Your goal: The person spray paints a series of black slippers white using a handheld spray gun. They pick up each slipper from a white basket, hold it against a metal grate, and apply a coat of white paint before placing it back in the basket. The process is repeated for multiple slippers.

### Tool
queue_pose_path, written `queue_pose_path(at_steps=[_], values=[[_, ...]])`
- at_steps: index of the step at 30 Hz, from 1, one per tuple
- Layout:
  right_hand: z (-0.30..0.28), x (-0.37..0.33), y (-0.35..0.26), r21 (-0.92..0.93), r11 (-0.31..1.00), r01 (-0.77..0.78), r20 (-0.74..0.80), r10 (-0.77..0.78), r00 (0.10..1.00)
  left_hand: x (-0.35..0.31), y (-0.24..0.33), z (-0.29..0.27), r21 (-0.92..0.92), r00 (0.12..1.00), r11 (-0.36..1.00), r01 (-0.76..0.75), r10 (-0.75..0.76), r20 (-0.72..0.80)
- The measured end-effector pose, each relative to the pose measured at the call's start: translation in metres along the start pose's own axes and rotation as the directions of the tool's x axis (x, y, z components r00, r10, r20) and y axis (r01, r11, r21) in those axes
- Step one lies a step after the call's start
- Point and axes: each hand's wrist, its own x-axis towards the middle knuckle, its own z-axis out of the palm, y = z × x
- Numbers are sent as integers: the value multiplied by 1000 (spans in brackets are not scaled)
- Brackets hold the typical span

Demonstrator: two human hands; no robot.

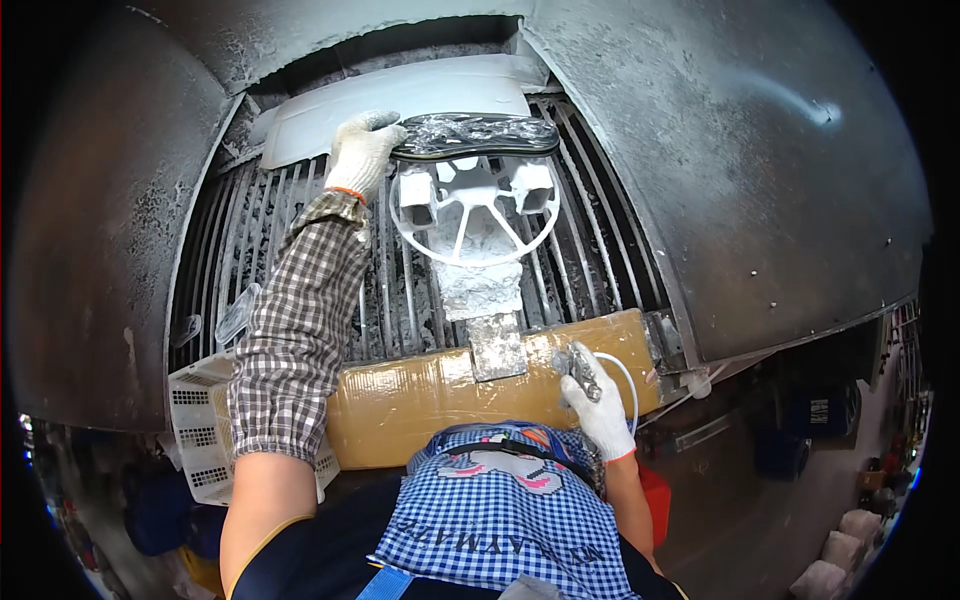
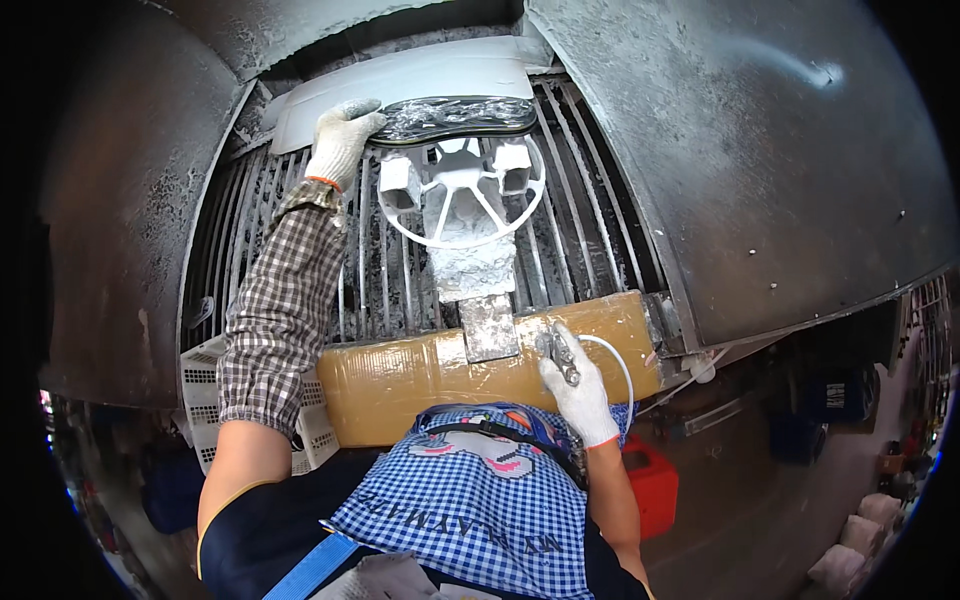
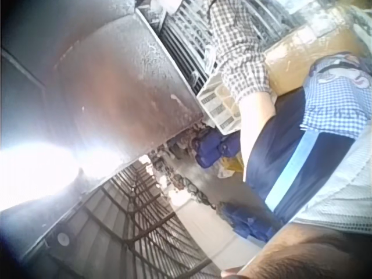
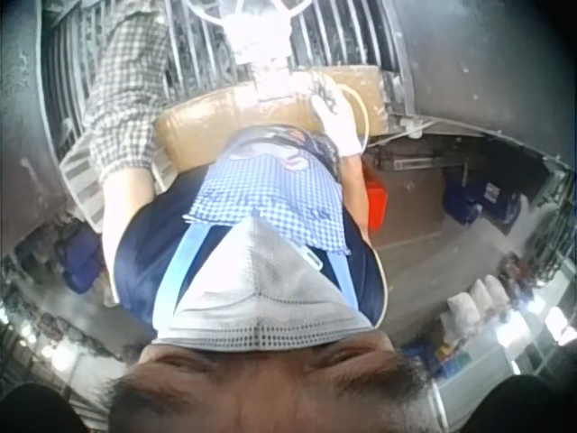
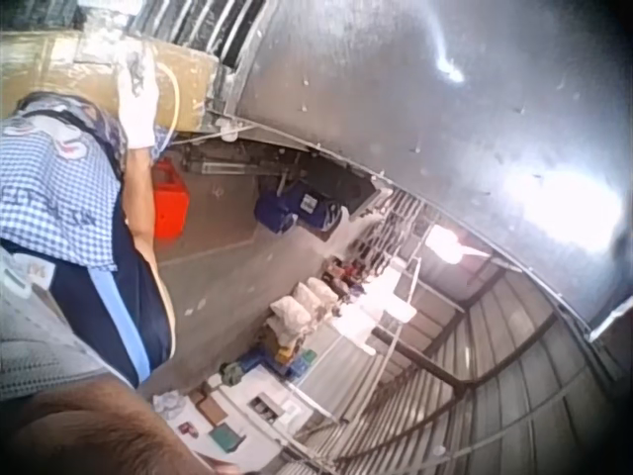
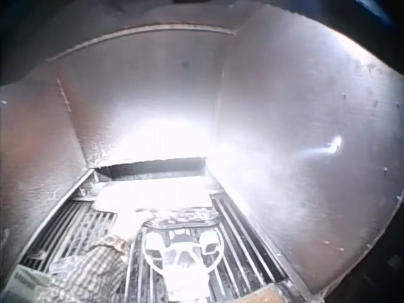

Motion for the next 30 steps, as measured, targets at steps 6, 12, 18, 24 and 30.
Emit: queue_pose_path(at_steps=[6,12,18,24,30], values=[[0,1,1,-26,999,21,20,-20,1000,3,-16,-4,64,999,998,-26,28,-27],[1,4,-8,4,1000,7,22,-7,1000,-10,-21,-6,52,996,997,-53,57,-74],[4,18,-30,53,979,195,-51,-192,980,-45,-43,-18,-320,934,948,3,-116,-336],[13,41,-108,195,928,319,5,-326,945,-142,-75,7,-610,858,679,409,-514,2],[56,65,-170,414,842,346,103,-420,902,-187,-80,50,-786,879,396,474,-256,402]])
